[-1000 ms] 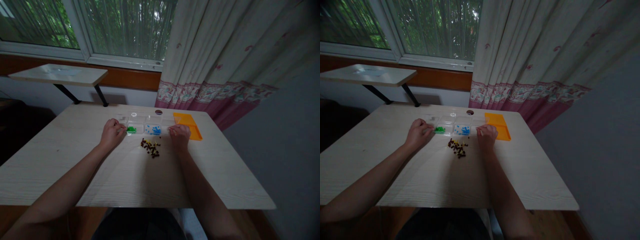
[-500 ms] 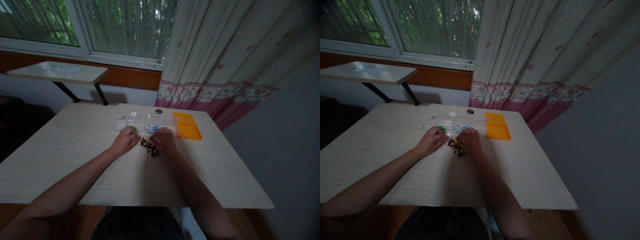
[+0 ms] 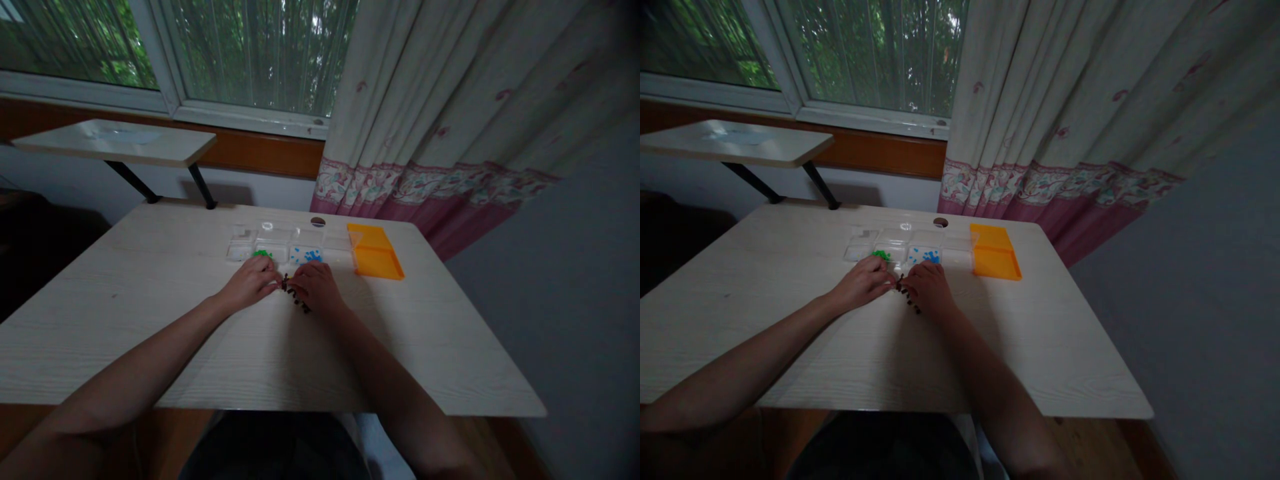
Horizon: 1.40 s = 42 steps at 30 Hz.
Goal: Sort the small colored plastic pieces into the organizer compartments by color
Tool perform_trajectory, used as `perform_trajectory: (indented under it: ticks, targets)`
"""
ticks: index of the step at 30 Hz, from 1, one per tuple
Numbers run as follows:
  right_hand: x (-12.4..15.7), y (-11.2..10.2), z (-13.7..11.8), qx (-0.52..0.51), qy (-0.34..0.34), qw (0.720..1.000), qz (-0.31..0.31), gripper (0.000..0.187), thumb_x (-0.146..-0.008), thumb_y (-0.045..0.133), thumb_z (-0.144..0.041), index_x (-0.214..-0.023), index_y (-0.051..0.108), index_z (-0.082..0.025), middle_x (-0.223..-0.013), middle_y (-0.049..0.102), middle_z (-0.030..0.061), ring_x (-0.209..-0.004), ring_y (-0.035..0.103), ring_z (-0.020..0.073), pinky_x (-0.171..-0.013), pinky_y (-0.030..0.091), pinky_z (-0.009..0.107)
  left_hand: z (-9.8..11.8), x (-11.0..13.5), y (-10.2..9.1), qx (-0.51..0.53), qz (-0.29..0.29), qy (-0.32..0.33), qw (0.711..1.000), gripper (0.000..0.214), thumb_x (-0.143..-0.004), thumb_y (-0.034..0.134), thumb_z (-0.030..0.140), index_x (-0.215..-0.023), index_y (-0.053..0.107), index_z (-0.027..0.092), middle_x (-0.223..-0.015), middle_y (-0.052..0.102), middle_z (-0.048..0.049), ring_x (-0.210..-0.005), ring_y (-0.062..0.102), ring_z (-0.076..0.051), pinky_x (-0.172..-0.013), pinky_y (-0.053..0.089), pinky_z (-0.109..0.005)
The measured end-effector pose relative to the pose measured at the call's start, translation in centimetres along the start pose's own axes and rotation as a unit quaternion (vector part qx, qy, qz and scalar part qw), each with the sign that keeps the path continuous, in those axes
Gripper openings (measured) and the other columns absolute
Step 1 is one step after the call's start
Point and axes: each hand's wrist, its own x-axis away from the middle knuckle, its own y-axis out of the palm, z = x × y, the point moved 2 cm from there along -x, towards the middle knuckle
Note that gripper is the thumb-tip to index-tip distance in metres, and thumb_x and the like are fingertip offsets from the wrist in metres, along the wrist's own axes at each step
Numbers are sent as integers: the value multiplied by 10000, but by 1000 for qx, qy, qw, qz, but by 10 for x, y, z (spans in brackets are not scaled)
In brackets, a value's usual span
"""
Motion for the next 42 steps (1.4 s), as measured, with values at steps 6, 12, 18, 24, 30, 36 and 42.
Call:
perform_trajectory:
  ticks: [6, 12, 18, 24, 30, 36, 42]
  targets:
    - [1, 2, 1, 2, -8, 1000, -5, 108, -869, 647, -279, -925, 739, -285, -956, 683, 12, -991, 513, 198, -899, 320, 351, -1, -1, 5, 7, -16, 2, 1000, 194, -911, 562, 354, -941, 704, 225, -925, 531, -64, -932, 497, -206, -831, 404, -334]
    - [1, 3, 1, 4, -3, 1000, -5, 82, -852, 666, -273, -888, 739, -271, -952, 682, 12, -1001, 509, 204, -896, 320, 350, -3, -1, 9, 14, -18, -1, 1000, 191, -910, 563, 350, -944, 698, 219, -918, 536, -64, -932, 500, -206, -841, 403, -338]
    - [1, 6, 3, -11, -1, 1000, -7, 95, -826, 692, -239, -905, 734, -272, -960, 683, 5, -1002, 512, 207, -908, 317, 350, -1, -2, 8, 13, -21, 11, 1000, 206, -928, 530, 340, -911, 681, 201, -906, 546, -64, -919, 500, -202, -828, 402, -334]
    - [1, 6, 4, -35, 19, 999, -15, 97, -816, 694, -214, -885, 733, -270, -975, 671, 13, -1034, 504, 215, -929, 321, 354, 3, -3, 7, -12, -32, 21, 999, 246, -953, 477, 352, -897, 644, 180, -902, 555, -70, -913, 505, -206, -821, 404, -339]
    - [1, 9, 6, -55, 37, 998, -3, 58, -812, 691, -213, -830, 733, -249, -989, 653, 22, -1037, 504, 213, -936, 332, 355, 4, -3, 10, -42, -42, 22, 998, 265, -971, 432, 360, -904, 604, 170, -902, 550, -75, -905, 509, -211, -811, 410, -341]
    - [2, 10, 7, -52, 32, 998, 6, 60, -834, 663, -222, -833, 722, -231, -996, 649, 31, -1044, 498, 213, -946, 338, 355, 2, -2, 9, -41, -29, 11, 999, 243, -970, 432, 355, -917, 593, 181, -912, 551, -70, -918, 508, -212, -829, 410, -343]
    - [1, 3, 16, -30, 47, 997, 53, 82, -871, 626, -257, -877, 701, -225, -989, 657, 36, -1042, 509, 207, -969, 333, 361, -4, -2, 2, -56, 1, -8, 998, 259, -968, 425, 369, -918, 596, 181, -910, 561, -77, -923, 518, -221, -821, 420, -349]
